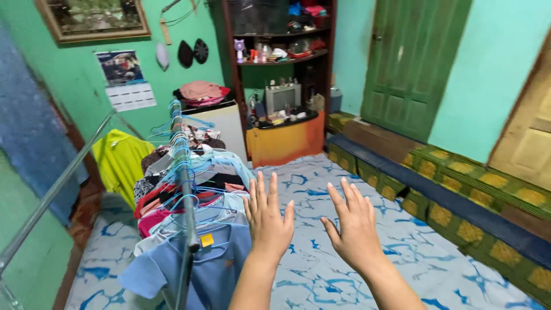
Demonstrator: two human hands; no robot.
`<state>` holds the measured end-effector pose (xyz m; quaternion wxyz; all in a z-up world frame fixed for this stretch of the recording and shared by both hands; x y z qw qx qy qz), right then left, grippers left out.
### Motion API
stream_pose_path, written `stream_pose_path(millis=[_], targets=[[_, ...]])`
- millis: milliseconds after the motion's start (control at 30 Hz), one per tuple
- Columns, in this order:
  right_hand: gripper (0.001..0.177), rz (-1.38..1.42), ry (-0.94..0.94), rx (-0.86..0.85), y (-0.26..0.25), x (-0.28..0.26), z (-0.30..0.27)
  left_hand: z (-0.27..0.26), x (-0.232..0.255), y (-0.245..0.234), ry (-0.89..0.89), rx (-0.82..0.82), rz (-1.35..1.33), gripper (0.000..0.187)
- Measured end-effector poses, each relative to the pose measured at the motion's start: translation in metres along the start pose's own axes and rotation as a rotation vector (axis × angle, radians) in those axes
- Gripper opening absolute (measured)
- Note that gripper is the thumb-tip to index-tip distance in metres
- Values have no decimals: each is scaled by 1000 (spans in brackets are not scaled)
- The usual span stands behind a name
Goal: The person takes clothes from a pile on a washing machine, places each item on a hanger, and hangs them on a metal clothing rack. They handle a light blue shirt, a patterned dress, and a yellow shirt, spacing them among other hanging garments.
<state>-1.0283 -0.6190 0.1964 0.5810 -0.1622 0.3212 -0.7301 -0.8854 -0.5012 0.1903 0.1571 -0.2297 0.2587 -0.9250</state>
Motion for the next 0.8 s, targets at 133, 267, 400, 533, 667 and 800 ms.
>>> stream_pose_path(millis=[133,267,400,533,667,800], targets=[[77,71,-63,-10,7,26,6,-5,9,17,-51,38,54,78],[77,135,-101,-28,22,45,10,-9,6,36,-113,21,117,79],[77,196,-105,-68,52,62,20,2,-4,42,-159,33,143,79],[75,234,-133,-108,76,68,39,19,-20,52,-197,50,184,79],[75,248,-187,-99,104,74,64,45,-38,71,-229,62,204,79],[77,260,-220,-125,129,76,97,77,-54,87,-242,106,215,77]])
Point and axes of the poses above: each hand's wrist, its own z-axis towards the middle knuckle, its own y-axis out of the palm, x = y × z, the point moved 9 cm from there along z, towards the middle knuckle, and after that the axes turned 3 degrees about -x, right-handed, at the moved point
